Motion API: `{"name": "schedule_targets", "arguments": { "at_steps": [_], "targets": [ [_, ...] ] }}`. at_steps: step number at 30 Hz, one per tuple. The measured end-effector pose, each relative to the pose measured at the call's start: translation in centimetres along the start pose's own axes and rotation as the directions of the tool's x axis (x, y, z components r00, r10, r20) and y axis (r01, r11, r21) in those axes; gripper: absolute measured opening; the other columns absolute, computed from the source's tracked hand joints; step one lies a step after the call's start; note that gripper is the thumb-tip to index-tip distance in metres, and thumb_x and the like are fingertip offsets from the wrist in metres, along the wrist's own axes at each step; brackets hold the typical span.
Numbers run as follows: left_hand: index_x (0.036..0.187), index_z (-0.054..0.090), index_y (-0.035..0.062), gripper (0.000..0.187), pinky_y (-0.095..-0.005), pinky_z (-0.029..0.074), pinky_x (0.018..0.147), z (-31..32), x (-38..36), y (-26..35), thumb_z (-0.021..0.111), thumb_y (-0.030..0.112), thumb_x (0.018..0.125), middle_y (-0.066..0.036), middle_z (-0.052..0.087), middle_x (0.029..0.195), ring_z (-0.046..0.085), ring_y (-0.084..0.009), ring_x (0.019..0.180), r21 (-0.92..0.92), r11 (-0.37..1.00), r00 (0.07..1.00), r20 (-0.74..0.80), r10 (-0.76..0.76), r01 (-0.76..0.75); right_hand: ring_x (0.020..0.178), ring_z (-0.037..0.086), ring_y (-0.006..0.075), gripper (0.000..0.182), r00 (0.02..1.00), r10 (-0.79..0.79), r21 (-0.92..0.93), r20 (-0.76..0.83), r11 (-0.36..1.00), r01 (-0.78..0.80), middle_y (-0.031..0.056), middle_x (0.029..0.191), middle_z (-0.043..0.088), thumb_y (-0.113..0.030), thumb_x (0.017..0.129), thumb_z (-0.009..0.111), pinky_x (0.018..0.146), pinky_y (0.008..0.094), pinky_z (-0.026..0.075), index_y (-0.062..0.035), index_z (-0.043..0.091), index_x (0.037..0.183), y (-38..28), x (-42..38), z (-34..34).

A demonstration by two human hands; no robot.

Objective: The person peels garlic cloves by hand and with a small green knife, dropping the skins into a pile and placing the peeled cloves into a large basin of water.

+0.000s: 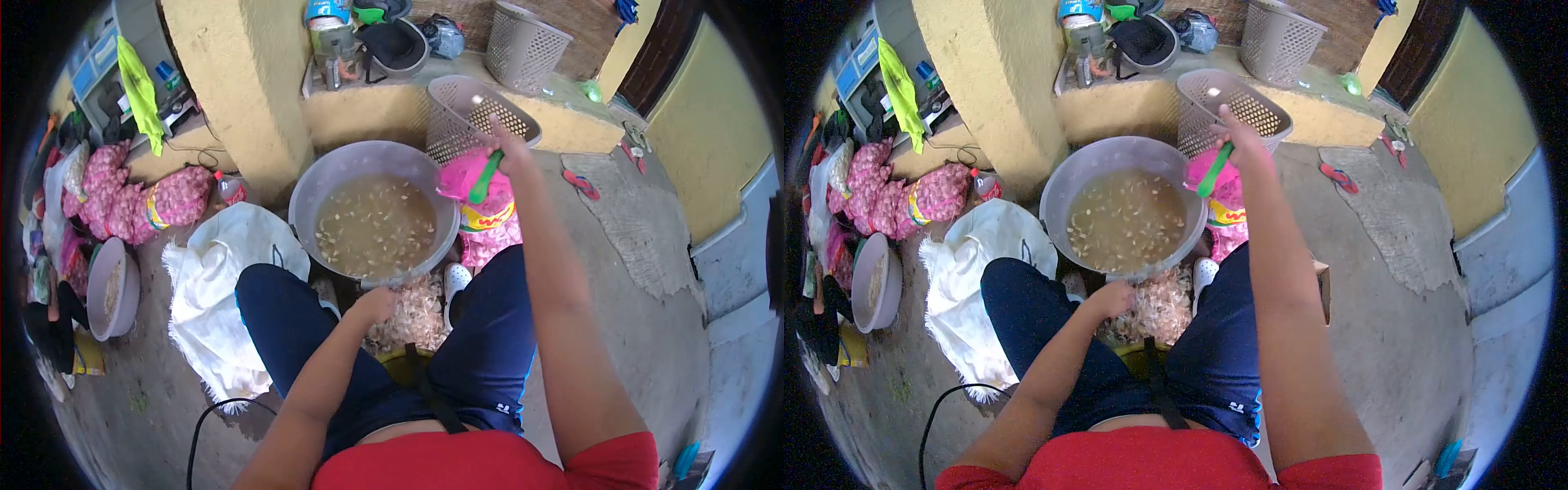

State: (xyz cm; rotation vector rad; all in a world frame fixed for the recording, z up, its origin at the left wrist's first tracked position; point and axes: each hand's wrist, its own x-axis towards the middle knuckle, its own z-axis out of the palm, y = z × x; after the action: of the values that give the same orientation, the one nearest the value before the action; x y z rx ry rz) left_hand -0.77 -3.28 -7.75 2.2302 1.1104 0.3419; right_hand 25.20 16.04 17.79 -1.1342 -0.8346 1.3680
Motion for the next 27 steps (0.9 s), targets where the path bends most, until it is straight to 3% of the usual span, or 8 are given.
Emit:
{"name": "schedule_targets", "arguments": {
  "at_steps": [4, 7, 10, 16, 19, 22, 25, 27],
  "targets": [
    [0.070, 0.053, -0.0007, 0.014, -0.0431, 0.040, 0.064, -0.5, 0.4, 0.8, 0.048, 0.011, 0.067, -0.021, 0.053, 0.069, 0.051, -0.0374, 0.071, 0.065, 0.998, 0.999, 0.042, -0.020, 0.018, 0.039, 0.038, 0.0115, 0.020, 0.992, -0.067, -0.062, -0.107, 0.996, 0.060, 0.0149, 0.079, 0.059, -0.018, 0.077, 0.057, 0.035, 0.0257, 0.036, 0.0010, 0.050, 0.081, -1.4, 0.6, -1.7],
    [0.073, 0.054, -0.0004, 0.014, -0.0427, 0.040, 0.066, -0.9, 0.4, 1.5, 0.047, 0.009, 0.067, -0.021, 0.054, 0.073, 0.051, -0.0373, 0.073, 0.062, 0.998, 1.000, 0.022, -0.001, -0.001, 0.040, 0.040, 0.0109, 0.019, 0.999, 0.034, -0.145, 0.041, 0.989, -0.027, 0.0111, 0.074, 0.059, -0.016, 0.076, 0.057, 0.035, 0.0255, 0.035, 0.0012, 0.052, 0.083, 1.6, -0.9, -2.7],
    [0.077, 0.055, 0.0005, 0.015, -0.0423, 0.040, 0.068, -0.7, 0.5, 1.4, 0.047, 0.007, 0.066, -0.021, 0.054, 0.077, 0.052, -0.0373, 0.076, 0.079, 0.997, 0.999, -0.035, 0.028, -0.025, 0.046, 0.047, 0.0118, 0.022, 0.988, 0.013, -0.637, 0.153, 0.766, 0.088, 0.0085, 0.070, 0.059, -0.013, 0.075, 0.056, 0.042, 0.0256, 0.039, 0.0024, 0.054, 0.090, 4.4, -3.3, -3.4],
    [0.082, 0.054, 0.0019, 0.018, -0.0435, 0.041, 0.067, -2.0, 1.0, 4.2, 0.049, 0.006, 0.065, -0.019, 0.054, 0.080, 0.052, -0.0360, 0.078, 0.039, 0.975, 0.960, -0.189, -0.206, 0.217, 0.063, 0.057, 0.0195, 0.027, 0.812, -0.311, -0.714, 0.495, 0.387, 0.583, 0.0122, 0.070, 0.058, -0.012, 0.075, 0.054, 0.059, 0.0290, 0.044, -0.0022, 0.053, 0.100, 6.1, -9.4, -2.2],
    [0.085, 0.054, 0.0046, 0.023, -0.0415, 0.042, 0.068, -2.6, 0.8, 5.3, 0.052, 0.002, 0.062, -0.018, 0.054, 0.084, 0.052, -0.0348, 0.080, 0.062, 0.953, 0.937, -0.214, -0.276, 0.295, 0.067, 0.057, 0.0274, 0.026, 0.793, -0.303, -0.708, 0.529, 0.357, 0.609, 0.0161, 0.072, 0.057, -0.013, 0.074, 0.054, 0.060, 0.0347, 0.043, -0.0049, 0.053, 0.099, 6.4, -12.7, -1.8],
    [0.086, 0.054, 0.0053, 0.029, -0.0403, 0.042, 0.071, -2.1, 1.3, 3.7, 0.052, -0.001, 0.058, -0.018, 0.052, 0.091, 0.051, -0.0350, 0.085, -0.021, 0.956, 0.955, -0.052, -0.293, 0.292, 0.071, 0.055, 0.0334, 0.026, 0.859, 0.007, -0.857, 0.513, 0.064, 0.511, 0.0186, 0.076, 0.057, -0.016, 0.073, 0.055, 0.064, 0.0390, 0.043, -0.0035, 0.053, 0.095, 7.3, -13.7, -4.2],
    [0.088, 0.053, 0.0046, 0.031, -0.0396, 0.040, 0.076, 0.0, 1.8, 1.8, 0.049, -0.002, 0.058, -0.019, 0.050, 0.096, 0.048, -0.0354, 0.091, -0.138, 0.972, 0.982, 0.038, -0.184, 0.188, 0.075, 0.054, 0.0353, 0.027, 0.876, 0.042, -0.877, 0.480, -0.005, 0.481, 0.0198, 0.079, 0.057, -0.021, 0.073, 0.055, 0.065, 0.0421, 0.042, -0.0022, 0.053, 0.092, 8.1, -13.4, -6.2],
    [0.091, 0.052, 0.0050, 0.034, -0.0385, 0.038, 0.080, 0.3, 2.4, 1.2, 0.048, -0.001, 0.058, -0.021, 0.050, 0.097, 0.047, -0.0348, 0.094, -0.158, 0.978, 0.989, 0.066, -0.129, 0.138, 0.075, 0.055, 0.0340, 0.030, 0.895, 0.013, -0.893, 0.446, 0.072, 0.444, 0.0206, 0.078, 0.056, -0.023, 0.072, 0.056, 0.066, 0.0417, 0.042, -0.0027, 0.052, 0.095, 8.4, -12.4, -6.3]
  ]
}}
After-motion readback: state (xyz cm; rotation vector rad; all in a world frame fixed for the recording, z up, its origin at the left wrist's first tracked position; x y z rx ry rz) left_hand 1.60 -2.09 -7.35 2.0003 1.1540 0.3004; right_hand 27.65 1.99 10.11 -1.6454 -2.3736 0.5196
